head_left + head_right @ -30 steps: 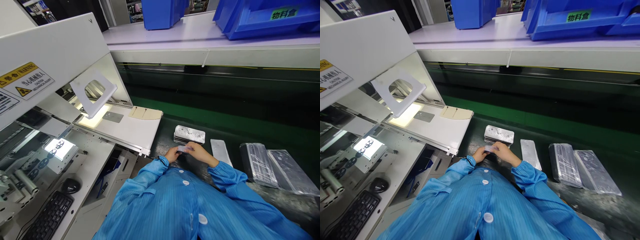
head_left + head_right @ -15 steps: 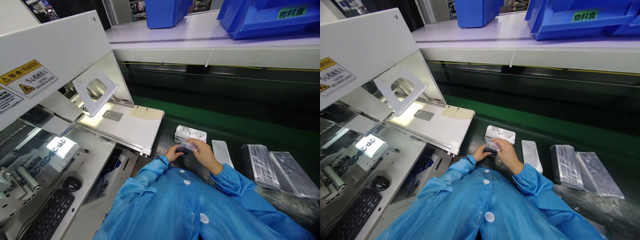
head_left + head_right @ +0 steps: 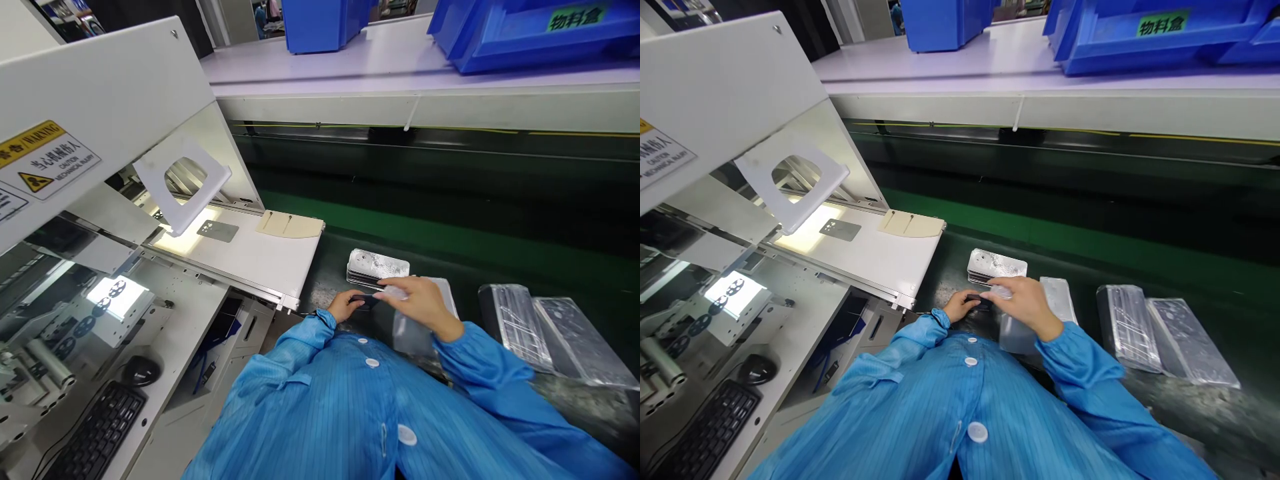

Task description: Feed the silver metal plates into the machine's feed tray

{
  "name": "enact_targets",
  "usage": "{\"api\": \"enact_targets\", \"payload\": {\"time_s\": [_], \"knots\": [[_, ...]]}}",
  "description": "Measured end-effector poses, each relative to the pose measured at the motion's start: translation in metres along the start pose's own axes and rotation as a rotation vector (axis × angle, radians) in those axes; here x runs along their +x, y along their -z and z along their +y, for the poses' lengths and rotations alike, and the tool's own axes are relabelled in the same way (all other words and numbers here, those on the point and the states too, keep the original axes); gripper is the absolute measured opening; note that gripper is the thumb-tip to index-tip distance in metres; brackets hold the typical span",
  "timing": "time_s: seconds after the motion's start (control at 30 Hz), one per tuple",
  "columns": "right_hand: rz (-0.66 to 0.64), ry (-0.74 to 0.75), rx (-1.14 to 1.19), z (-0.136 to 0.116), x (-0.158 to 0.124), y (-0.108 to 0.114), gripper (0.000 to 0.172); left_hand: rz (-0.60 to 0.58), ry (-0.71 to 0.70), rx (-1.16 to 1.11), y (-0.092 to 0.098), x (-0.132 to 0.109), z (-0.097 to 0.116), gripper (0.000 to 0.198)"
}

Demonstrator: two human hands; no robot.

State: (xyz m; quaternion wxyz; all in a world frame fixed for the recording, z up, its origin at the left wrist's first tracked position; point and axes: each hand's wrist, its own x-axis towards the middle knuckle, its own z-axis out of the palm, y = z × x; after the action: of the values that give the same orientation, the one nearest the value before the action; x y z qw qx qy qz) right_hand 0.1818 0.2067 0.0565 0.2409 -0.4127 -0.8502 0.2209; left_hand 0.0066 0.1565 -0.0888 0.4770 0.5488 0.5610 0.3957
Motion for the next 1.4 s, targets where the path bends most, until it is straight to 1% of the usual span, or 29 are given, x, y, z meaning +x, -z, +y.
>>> {"api": "enact_targets", "payload": {"time_s": [0.03, 0.1, 0.2, 0.27, 0.37, 0.43, 0.5, 0.53, 0.6, 0.73, 0.77, 0.8, 0.83, 0.9, 1.0, 1.1, 1.2, 1.3, 1.37, 1.4], "knots": [[-0.053, 0.011, -0.084, -0.003, 0.003, -0.011, 0.018, -0.002, -0.005, 0.004, -0.001, 0.001, 0.0, 0.023], [-0.175, 0.065, -0.175, -0.009, 0.009, -0.031, 0.015, -0.001, -0.012, 0.014, -0.002, 0.002, -0.001, 0.022], [-0.327, 0.119, -0.197, -0.013, 0.016, -0.051, 0.021, 0.005, -0.014, 0.026, -0.004, 0.003, -0.003, 0.02], [-0.368, 0.069, -0.147, -0.011, 0.02, -0.056, 0.023, 0.005, -0.015, 0.027, -0.004, 0.002, -0.005, 0.018], [-0.389, -0.035, -0.036, -0.002, 0.027, -0.06, 0.018, 0.0, -0.02, 0.02, -0.004, 0.002, -0.008, 0.021], [-0.407, -0.053, 0.002, 0.004, 0.03, -0.061, 0.015, -0.009, -0.023, 0.014, -0.004, 0.002, -0.009, 0.023], [-0.42, -0.047, 0.023, 0.007, 0.03, -0.06, 0.016, -0.019, -0.024, 0.007, -0.003, 0.002, -0.009, 0.023], [-0.408, -0.039, 0.029, 0.007, 0.029, -0.058, 0.017, -0.022, -0.025, 0.003, -0.003, 0.002, -0.009, 0.022], [-0.318, 0.039, -0.013, 0.004, 0.022, -0.054, 0.019, -0.02, -0.027, -0.006, -0.002, 0.002, -0.008, 0.021], [-0.08, 0.428, -0.254, -0.006, 0.005, -0.046, 0.021, -0.007, -0.031, -0.034, 0.0, 0.001, -0.007, 0.022], [-0.049, 0.491, -0.301, -0.009, 0.002, -0.044, 0.021, -0.004, -0.031, -0.044, 0.001, 0.001, -0.006, 0.023], [-0.025, 0.524, -0.333, -0.011, 0.0, -0.044, 0.021, -0.002, -0.031, -0.054, 0.001, 0.001, -0.006, 0.025], [-0.001, 0.527, -0.35, -0.013, 0.0, -0.043, 0.021, 0.0, -0.031, -0.063, 0.001, 0.0, -0.006, 0.026], [0.034, 0.486, -0.337, -0.016, 0.001, -0.042, 0.022, -0.001, -0.032, -0.084, 0.001, 0.0, -0.005, 0.029], [0.051, 0.428, -0.261, -0.021, 0.005, -0.036, 0.022, -0.004, -0.026, -0.113, 0.002, -0.001, -0.004, 0.03], [0.077, 0.406, -0.224, -0.025, 0.009, -0.029, 0.021, 0.001, -0.008, -0.135, 0.002, -0.002, -0.002, 0.03], [0.123, 0.369, -0.214, -0.025, 0.012, -0.026, 0.02, 0.006, 0.015, -0.153, 0.002, -0.002, -0.001, 0.028], [0.145, 0.34, -0.188, -0.021, 0.014, -0.027, 0.023, 0.007, 0.04, -0.173, 0.002, -0.003, -0.001, 0.028], [0.198, 0.364, -0.154, -0.019, 0.015, -0.027, 0.023, 0.013, 0.049, -0.187, 0.002, -0.003, -0.001, 0.028], [0.252, 0.374, -0.133, -0.019, 0.014, -0.025, 0.023, 0.017, 0.05, -0.194, 0.002, -0.003, -0.001, 0.028]]}}
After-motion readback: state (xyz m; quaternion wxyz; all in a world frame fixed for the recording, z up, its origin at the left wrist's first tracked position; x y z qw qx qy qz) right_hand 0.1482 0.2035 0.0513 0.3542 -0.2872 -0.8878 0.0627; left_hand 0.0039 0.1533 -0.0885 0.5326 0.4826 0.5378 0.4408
